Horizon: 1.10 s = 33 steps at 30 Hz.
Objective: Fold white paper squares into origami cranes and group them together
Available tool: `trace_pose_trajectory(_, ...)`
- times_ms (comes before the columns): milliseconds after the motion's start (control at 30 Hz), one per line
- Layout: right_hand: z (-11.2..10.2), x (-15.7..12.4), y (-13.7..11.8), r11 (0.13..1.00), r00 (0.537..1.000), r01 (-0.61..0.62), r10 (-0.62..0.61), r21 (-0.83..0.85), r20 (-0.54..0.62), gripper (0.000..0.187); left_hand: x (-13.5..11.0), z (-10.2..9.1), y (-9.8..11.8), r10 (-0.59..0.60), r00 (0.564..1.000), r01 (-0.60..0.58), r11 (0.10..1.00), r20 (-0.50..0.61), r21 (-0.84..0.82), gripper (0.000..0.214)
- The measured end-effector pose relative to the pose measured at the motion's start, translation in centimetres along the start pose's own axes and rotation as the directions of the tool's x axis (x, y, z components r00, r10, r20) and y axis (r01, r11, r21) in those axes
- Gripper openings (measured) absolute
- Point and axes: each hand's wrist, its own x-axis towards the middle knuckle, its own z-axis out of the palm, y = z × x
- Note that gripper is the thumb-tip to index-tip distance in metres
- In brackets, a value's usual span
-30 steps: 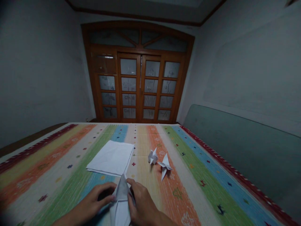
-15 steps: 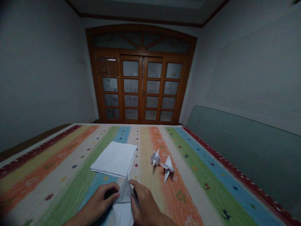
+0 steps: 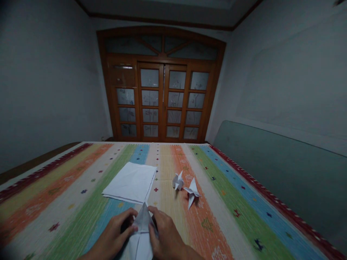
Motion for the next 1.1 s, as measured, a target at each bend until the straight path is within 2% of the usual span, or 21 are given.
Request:
trace_pose_trajectory(267, -0.2, 0.1, -0.3, 1.0, 1.0, 0.014, -0.014, -0.002, -0.005, 0.048, -0.3, 0.4, 0.1, 0.078, 0.997, -0.078, 0.997, 0.003, 0.004, 0.017)
trace_pose_trajectory(467, -0.3, 0.3, -0.5, 1.0, 1.0, -0.012, 0.011, 0.028, 0.003, 0.045, -0.4, -0.5, -0.7, 0.07, 0.993, -0.069, 0.998, 0.097, -0.014, 0.058)
trace_pose_trajectory(567, -0.3, 0.2, -0.5, 0.999, 0.999, -0.037, 0.037, 0.021, 0.004, 0.044, -0.3, -0.3, -0.8, 0.042, 0.994, -0.043, 0.999, 0.103, 0.003, 0.055)
trace_pose_trajectory(667, -0.3, 0.2, -0.6, 0.997, 0.998, -0.058, 0.058, 0.051, 0.008, 0.042, -0.3, 0.2, -0.9, 0.017, 0.998, -0.02, 0.998, 0.056, 0.054, 0.053)
trace_pose_trajectory(833, -1.4, 0.8, -1.1, 0.966, 0.986, -0.158, 0.141, 0.205, 0.095, 0.046, -0.4, 0.8, -1.4, 0.04, 0.999, -0.043, 0.994, 0.031, 0.102, 0.046)
trace_pose_trajectory(933, -2.8, 1.6, -1.0, 0.922, 0.974, -0.199, 0.148, 0.332, 0.171, 0.04, -0.4, 0.7, -1.2, 0.048, 0.998, -0.052, 0.994, 0.042, 0.099, 0.042)
trace_pose_trajectory(1033, -4.0, 2.4, -0.1, 0.791, 0.945, -0.281, 0.13, 0.543, 0.299, 0.04, -0.3, 0.6, -0.9, 0.058, 0.998, -0.06, 0.995, 0.025, 0.081, 0.036)
trace_pose_trajectory(1100, -4.4, 2.8, 0.8, 0.722, 0.908, -0.337, 0.081, 0.604, 0.41, 0.044, -0.3, 0.7, -1.1, 0.055, 0.998, -0.055, 0.996, 0.004, 0.073, 0.032)
